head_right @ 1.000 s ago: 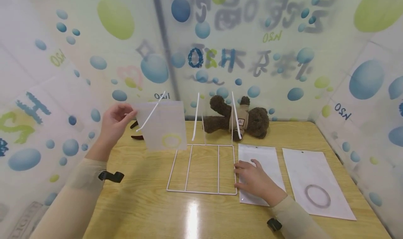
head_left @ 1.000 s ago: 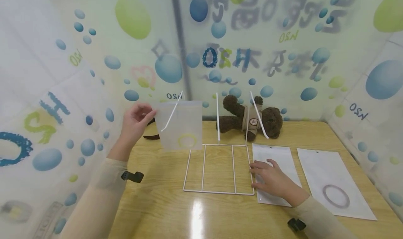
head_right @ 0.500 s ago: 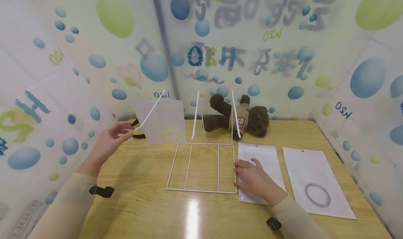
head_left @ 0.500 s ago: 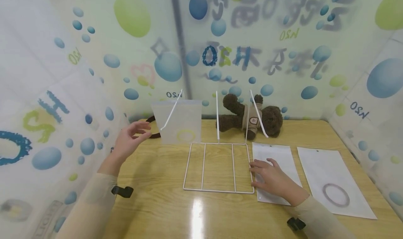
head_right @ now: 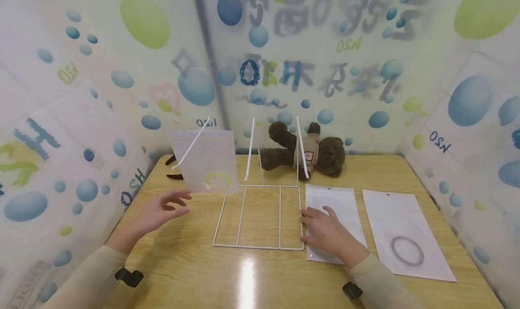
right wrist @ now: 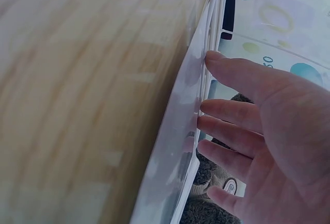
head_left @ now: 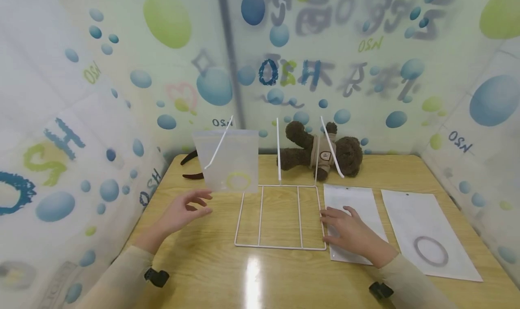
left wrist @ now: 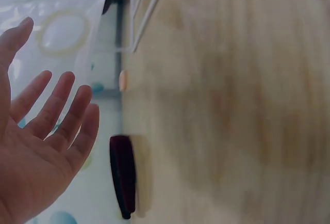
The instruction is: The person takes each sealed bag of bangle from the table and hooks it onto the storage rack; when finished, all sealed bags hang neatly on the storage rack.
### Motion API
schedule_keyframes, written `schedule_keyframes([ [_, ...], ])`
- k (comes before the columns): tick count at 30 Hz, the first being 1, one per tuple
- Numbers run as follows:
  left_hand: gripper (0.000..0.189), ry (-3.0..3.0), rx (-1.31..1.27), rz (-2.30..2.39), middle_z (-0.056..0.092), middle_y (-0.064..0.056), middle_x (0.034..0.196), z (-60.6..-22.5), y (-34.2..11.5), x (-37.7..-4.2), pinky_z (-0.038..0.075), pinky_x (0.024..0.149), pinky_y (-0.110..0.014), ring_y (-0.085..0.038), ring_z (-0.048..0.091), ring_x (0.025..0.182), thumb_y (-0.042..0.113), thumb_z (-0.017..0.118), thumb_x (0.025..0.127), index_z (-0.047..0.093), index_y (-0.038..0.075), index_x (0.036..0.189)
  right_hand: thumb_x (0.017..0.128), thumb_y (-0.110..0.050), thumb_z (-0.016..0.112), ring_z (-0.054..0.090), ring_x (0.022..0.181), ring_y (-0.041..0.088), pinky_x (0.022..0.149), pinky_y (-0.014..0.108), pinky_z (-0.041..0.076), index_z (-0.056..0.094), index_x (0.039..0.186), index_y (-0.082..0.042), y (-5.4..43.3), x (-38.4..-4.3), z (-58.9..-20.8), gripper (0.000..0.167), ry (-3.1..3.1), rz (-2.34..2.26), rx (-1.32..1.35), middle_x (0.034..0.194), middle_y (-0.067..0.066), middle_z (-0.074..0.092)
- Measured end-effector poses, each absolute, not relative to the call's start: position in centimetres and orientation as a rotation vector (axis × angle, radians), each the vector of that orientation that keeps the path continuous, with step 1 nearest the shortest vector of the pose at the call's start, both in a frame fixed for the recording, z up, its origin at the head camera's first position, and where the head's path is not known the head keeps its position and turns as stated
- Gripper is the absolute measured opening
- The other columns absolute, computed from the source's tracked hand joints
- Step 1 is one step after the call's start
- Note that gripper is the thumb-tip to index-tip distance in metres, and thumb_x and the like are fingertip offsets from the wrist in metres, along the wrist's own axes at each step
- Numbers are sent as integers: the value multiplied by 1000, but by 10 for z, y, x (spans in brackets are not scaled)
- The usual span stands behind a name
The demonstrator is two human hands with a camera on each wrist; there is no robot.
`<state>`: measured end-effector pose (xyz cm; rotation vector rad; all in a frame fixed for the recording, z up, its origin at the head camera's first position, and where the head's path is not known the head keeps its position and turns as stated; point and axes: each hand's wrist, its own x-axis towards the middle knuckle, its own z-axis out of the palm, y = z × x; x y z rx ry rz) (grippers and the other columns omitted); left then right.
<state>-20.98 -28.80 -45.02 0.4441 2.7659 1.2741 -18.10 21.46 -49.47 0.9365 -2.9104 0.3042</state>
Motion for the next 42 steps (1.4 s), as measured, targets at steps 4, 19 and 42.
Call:
schedule_keyframes([
  [4,50,2644,502,1337,68,-11,131,-464,-271,-202,57,90,-32,-28,66,113,23,78,93,62,13,139,82,-35,86,58,133,34,104,71,38,72,127,-6,215,-181,-495,55,-2913,303,930,141,13,65],
  [19,63,2831,772,813,63,-2,139,-490,-231,-190,50,106,-52,-29,56,129,42,88,80,68,15,133,84,-36,85,56,137,36,106,71,37,70,131,-6,215,-181,-493,57,-2959,314,919,144,14,63],
  [42,61,2850,877,737,63,-1,142,-501,-220,-190,45,110,-55,-28,50,130,37,89,80,70,11,132,87,-33,83,54,139,37,106,67,41,69,132,-5,219,-183,-494,55,-2953,368,956,146,15,61],
])
